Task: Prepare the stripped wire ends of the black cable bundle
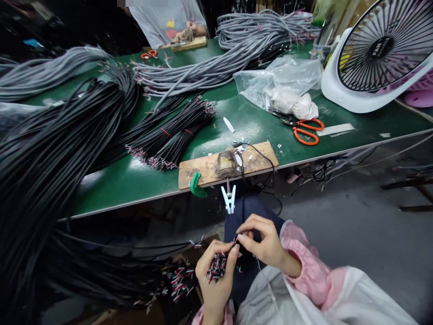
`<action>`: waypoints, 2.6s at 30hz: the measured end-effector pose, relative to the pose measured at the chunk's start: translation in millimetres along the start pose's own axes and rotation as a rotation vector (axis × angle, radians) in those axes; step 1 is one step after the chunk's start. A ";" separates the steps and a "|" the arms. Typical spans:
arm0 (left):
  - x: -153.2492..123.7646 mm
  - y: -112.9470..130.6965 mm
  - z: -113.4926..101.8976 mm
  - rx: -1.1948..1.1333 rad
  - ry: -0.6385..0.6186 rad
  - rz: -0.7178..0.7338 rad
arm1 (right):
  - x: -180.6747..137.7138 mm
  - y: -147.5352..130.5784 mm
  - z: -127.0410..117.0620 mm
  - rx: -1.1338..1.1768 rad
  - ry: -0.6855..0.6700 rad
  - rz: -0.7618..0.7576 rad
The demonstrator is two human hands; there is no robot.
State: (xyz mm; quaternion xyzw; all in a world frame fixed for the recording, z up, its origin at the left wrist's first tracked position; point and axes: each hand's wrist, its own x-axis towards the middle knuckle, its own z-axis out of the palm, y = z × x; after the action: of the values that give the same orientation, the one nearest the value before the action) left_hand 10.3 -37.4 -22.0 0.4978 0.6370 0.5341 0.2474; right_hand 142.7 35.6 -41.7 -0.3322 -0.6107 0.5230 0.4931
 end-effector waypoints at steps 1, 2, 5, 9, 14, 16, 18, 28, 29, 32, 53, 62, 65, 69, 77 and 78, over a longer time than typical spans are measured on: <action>-1.6 0.0 -0.1 -0.002 -0.004 -0.001 | -2.5 -0.9 -0.1 -0.022 0.030 -0.023; -3.3 -0.2 -0.2 -0.005 -0.007 0.002 | -5.2 -2.1 -0.2 -0.036 0.051 -0.051; -8.9 -2.7 -1.1 -0.016 -0.011 0.024 | -13.3 -7.6 -0.5 -0.029 0.041 -0.114; -14.9 -6.4 -2.6 -0.021 -0.027 0.048 | -19.8 -13.6 0.8 0.013 0.011 -0.073; -17.5 -5.7 -3.8 -0.014 -0.060 0.059 | -21.9 -10.0 5.5 0.156 0.005 0.036; -18.2 -4.4 -4.5 -0.016 -0.045 0.057 | -22.5 -7.7 7.5 0.173 0.019 0.067; -19.1 -3.7 -5.6 -0.017 -0.021 0.049 | -22.8 -5.8 9.2 0.179 0.021 0.089; -15.0 -3.4 -12.0 -0.047 0.033 -0.070 | -7.9 -2.5 8.5 0.068 -0.079 0.080; -13.8 -2.6 -12.0 -0.052 0.034 -0.080 | -5.6 -3.5 7.6 0.042 -0.094 0.036; -11.1 -1.3 -11.2 -0.065 0.031 -0.101 | -0.3 -5.6 5.4 0.032 -0.132 -0.054; 1.9 0.9 -5.6 -0.078 0.018 -0.173 | 4.5 -0.6 8.7 -0.174 -0.067 -0.251; 5.3 -0.4 -4.5 -0.084 -0.002 -0.234 | -0.7 1.1 7.7 -0.186 0.078 -0.345; 5.6 -0.5 -3.9 -0.073 -0.021 -0.233 | -2.2 1.1 9.4 -0.188 0.067 -0.355; 5.1 -0.3 -3.4 -0.052 -0.025 -0.208 | -3.4 0.8 12.0 -0.161 0.074 -0.277; 4.4 -6.8 -4.7 -0.102 -0.018 -0.147 | -3.2 2.2 16.0 0.060 0.033 0.061; 4.6 -7.2 -4.8 -0.103 -0.012 -0.147 | -3.1 1.5 16.0 0.043 0.038 0.035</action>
State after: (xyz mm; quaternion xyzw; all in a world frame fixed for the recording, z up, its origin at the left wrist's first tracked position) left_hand 1.7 -34.9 -26.2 0.4398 0.6418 0.5435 0.3151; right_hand 128.3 28.1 -43.4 -0.3421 -0.5841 0.5383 0.5021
